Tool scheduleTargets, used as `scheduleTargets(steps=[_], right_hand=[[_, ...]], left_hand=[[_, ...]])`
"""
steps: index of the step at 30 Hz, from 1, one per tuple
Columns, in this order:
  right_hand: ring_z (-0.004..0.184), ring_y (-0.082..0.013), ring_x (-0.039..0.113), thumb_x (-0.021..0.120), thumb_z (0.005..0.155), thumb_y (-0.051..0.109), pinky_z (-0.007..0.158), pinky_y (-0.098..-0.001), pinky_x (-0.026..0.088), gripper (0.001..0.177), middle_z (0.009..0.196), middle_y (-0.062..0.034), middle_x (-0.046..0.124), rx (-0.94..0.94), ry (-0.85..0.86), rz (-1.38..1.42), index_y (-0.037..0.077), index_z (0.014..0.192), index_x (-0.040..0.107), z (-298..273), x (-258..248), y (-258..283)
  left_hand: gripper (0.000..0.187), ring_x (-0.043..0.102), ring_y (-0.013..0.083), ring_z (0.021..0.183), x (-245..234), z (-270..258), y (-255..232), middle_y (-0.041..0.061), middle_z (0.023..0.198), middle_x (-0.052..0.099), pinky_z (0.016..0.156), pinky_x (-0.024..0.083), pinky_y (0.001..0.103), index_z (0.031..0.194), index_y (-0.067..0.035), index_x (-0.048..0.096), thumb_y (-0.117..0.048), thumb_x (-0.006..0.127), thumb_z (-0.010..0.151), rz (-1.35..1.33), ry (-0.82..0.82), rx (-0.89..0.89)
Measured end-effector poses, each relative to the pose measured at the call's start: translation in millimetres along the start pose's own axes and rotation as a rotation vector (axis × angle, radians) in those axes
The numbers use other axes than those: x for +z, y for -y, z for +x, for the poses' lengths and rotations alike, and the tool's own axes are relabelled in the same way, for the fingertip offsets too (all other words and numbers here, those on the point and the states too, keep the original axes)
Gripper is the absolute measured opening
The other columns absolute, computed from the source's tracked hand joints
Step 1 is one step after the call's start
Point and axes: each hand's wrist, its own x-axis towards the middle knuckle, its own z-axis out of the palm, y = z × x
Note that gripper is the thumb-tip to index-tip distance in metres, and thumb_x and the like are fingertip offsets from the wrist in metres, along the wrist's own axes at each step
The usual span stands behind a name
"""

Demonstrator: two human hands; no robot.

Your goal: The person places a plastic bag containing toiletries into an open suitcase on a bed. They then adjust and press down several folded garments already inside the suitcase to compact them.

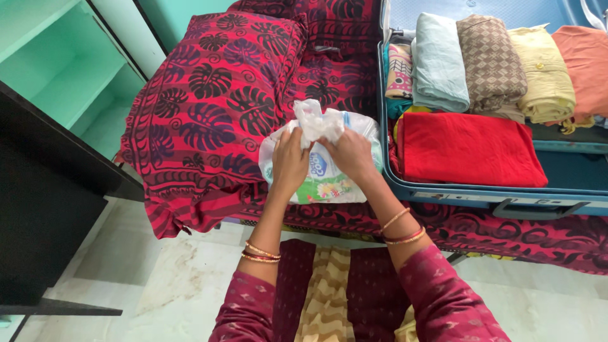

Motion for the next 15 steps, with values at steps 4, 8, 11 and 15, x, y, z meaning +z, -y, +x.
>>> scheduleTargets(steps=[4,8,11,15], right_hand=[[0.076,-0.0441,0.069,0.07,0.092,0.048,0.066,-0.0541,0.053,0.044,0.082,-0.0218,0.071,0.012,0.081,-0.074,0.004,0.092,0.075,16,5,-3],[0.076,-0.0431,0.07,0.068,0.096,0.048,0.071,-0.0522,0.055,0.053,0.077,-0.0246,0.069,-0.009,0.089,-0.148,-0.002,0.079,0.072,25,12,-15],[0.076,-0.0446,0.069,0.068,0.096,0.049,0.071,-0.0537,0.054,0.056,0.076,-0.0266,0.069,0.021,0.083,-0.118,-0.002,0.076,0.073,29,17,-23],[0.078,-0.044,0.069,0.068,0.09,0.034,0.072,-0.054,0.054,0.033,0.079,-0.0233,0.07,-0.018,0.048,-0.116,0.002,0.082,0.073,27,26,-36]], left_hand=[[0.041,0.061,0.0453,0.11,3,9,-5,0.024,0.117,0.065,0.089,0.046,0.055,0.127,-0.002,0.052,-0.02,0.069,0.095,-0.076,-0.034,-0.15],[0.053,0.063,0.0436,0.113,2,10,-11,0.025,0.119,0.066,0.09,0.048,0.053,0.129,-0.002,0.05,-0.038,0.071,0.096,-0.072,-0.05,-0.221],[0.065,0.062,0.0427,0.116,-3,3,-16,0.027,0.123,0.064,0.094,0.048,0.051,0.132,0.001,0.048,-0.047,0.071,0.093,-0.057,-0.108,-0.114],[0.059,0.059,0.0407,0.125,-8,-12,-17,0.024,0.138,0.06,0.105,0.044,0.05,0.143,0.003,0.049,-0.041,0.057,0.104,-0.098,-0.136,0.09]])
